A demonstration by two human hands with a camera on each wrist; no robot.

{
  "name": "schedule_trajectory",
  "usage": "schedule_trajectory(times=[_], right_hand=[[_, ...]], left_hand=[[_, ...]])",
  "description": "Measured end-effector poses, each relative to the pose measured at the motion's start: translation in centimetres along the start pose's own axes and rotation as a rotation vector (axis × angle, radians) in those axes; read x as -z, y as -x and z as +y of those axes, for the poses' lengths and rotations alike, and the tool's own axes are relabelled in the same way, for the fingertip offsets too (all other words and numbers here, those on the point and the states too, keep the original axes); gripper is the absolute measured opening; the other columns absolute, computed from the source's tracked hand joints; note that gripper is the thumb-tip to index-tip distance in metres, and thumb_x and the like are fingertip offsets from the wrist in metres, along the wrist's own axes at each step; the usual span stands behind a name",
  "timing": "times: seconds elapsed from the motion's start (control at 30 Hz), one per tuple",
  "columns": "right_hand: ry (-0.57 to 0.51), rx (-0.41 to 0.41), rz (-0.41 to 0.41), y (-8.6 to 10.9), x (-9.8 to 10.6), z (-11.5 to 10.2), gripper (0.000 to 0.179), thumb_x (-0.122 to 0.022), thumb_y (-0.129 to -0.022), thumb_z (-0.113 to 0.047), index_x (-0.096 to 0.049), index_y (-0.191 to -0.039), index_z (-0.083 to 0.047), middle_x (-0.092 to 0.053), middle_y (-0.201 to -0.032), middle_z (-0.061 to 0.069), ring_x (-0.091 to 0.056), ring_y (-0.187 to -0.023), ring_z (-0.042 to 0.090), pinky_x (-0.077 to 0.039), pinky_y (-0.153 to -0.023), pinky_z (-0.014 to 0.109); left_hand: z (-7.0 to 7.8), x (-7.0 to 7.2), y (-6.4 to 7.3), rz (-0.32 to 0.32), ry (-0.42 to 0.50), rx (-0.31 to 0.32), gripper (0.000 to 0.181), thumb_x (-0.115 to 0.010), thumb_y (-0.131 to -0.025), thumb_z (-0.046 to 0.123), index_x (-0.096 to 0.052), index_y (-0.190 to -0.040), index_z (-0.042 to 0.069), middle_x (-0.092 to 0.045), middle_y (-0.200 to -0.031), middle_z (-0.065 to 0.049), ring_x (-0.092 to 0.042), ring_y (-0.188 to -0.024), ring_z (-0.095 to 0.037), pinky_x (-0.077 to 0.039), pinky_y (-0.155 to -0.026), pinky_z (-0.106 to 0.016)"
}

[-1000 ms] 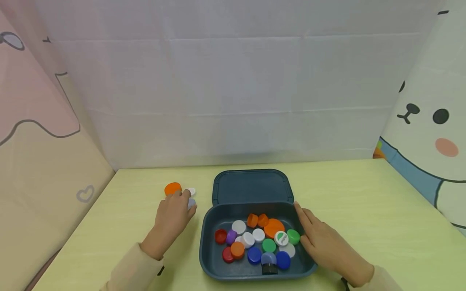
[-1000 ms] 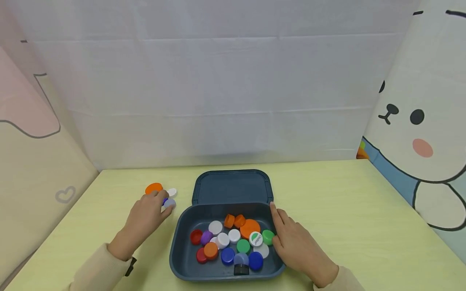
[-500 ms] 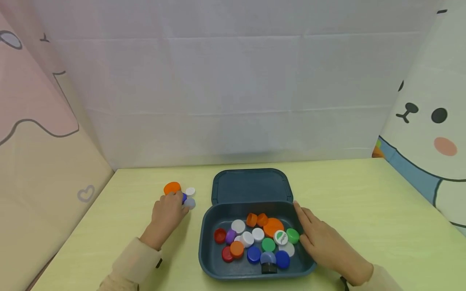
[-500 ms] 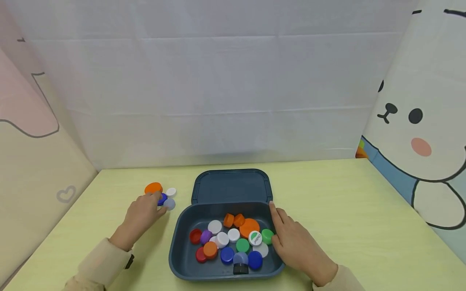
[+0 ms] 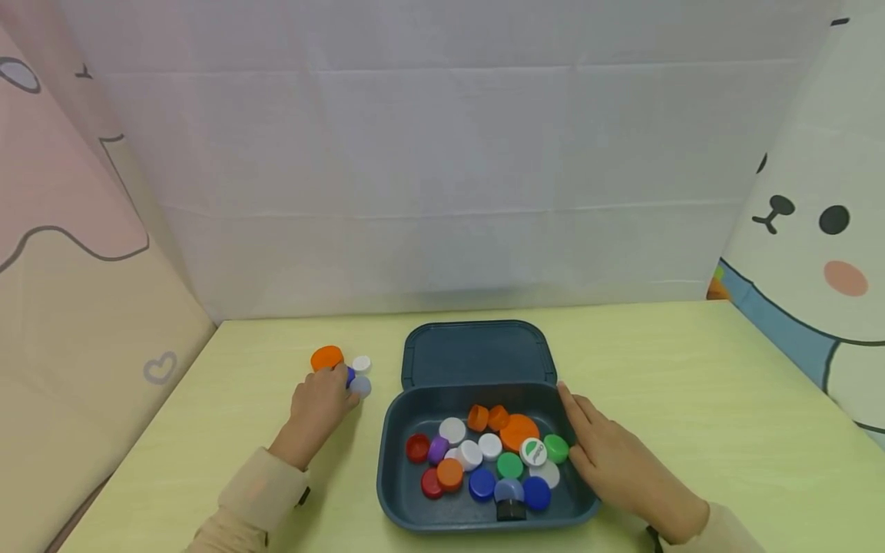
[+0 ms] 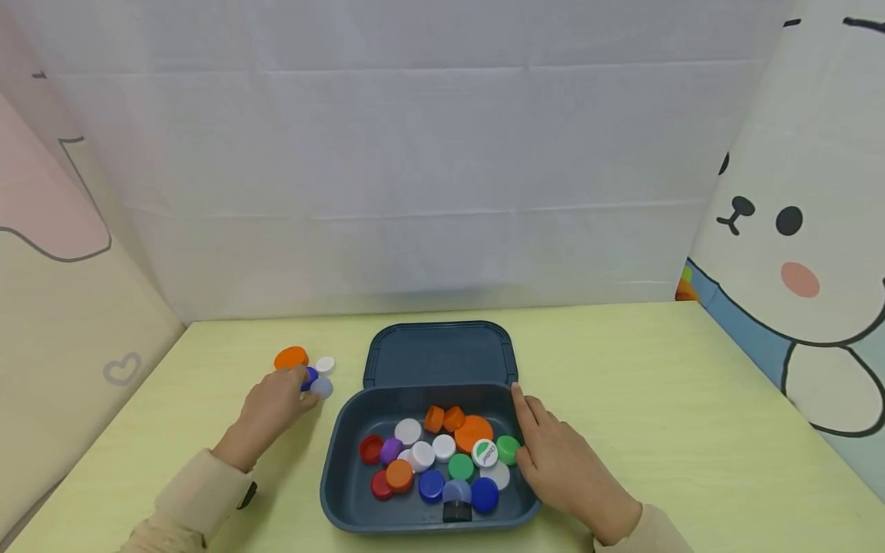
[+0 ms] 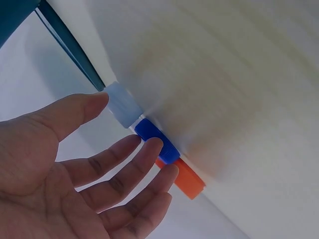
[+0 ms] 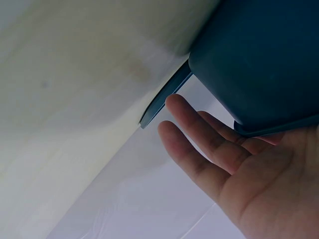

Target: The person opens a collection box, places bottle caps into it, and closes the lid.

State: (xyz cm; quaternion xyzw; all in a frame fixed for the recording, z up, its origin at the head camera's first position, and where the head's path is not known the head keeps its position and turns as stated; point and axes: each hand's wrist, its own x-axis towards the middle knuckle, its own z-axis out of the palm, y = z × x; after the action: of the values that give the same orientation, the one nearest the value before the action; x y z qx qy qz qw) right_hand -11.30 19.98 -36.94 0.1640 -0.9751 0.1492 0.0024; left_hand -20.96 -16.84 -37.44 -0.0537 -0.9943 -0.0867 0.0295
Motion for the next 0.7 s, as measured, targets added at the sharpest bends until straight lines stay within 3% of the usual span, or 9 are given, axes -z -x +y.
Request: schedule_trajectory(times=[0.2, 0.43, 0.7], right_hand=[[0.001, 0.016, 0.008, 0.03, 0.03, 0.1, 0.065, -0.049, -0.087, -0.014, -0.02, -0.144, -0.002, -0.042, -0.136, 0.019, -0.055, -0.107, 0.028, -0.047, -0.089, 0.046], [0.003, 0.024, 0.01, 0.03, 0.0, 0.16, 0.064, -0.05, -0.087, -0.014, -0.021, -0.143, -0.002, -0.042, -0.136, 0.019, -0.055, -0.107, 0.028, -0.047, -0.088, 0.046], [0.002, 0.017, 0.001, 0.06, 0.04, 0.17, 0.065, -0.05, -0.087, -0.014, -0.021, -0.144, -0.002, -0.042, -0.136, 0.019, -0.055, -0.108, 0.029, -0.047, -0.088, 0.046]], left_hand=[[0.28, -0.1, -0.05, 0.019, -0.011, -0.014, 0.029, -0.069, -0.078, 0.022, -0.057, -0.087, -0.002, -0.057, -0.071, -0.014, -0.053, -0.058, -0.027, -0.047, -0.051, -0.039], [0.58, -0.39, -0.35, -0.012, -0.034, -0.004, 0.036, -0.071, -0.078, 0.026, -0.057, -0.095, -0.003, -0.059, -0.074, -0.015, -0.052, -0.059, -0.026, -0.049, -0.055, -0.04], [0.81, -0.59, -0.34, -0.007, -0.028, -0.008, 0.033, -0.071, -0.077, 0.026, -0.056, -0.09, -0.001, -0.056, -0.069, -0.013, -0.05, -0.056, -0.025, -0.046, -0.052, -0.039]])
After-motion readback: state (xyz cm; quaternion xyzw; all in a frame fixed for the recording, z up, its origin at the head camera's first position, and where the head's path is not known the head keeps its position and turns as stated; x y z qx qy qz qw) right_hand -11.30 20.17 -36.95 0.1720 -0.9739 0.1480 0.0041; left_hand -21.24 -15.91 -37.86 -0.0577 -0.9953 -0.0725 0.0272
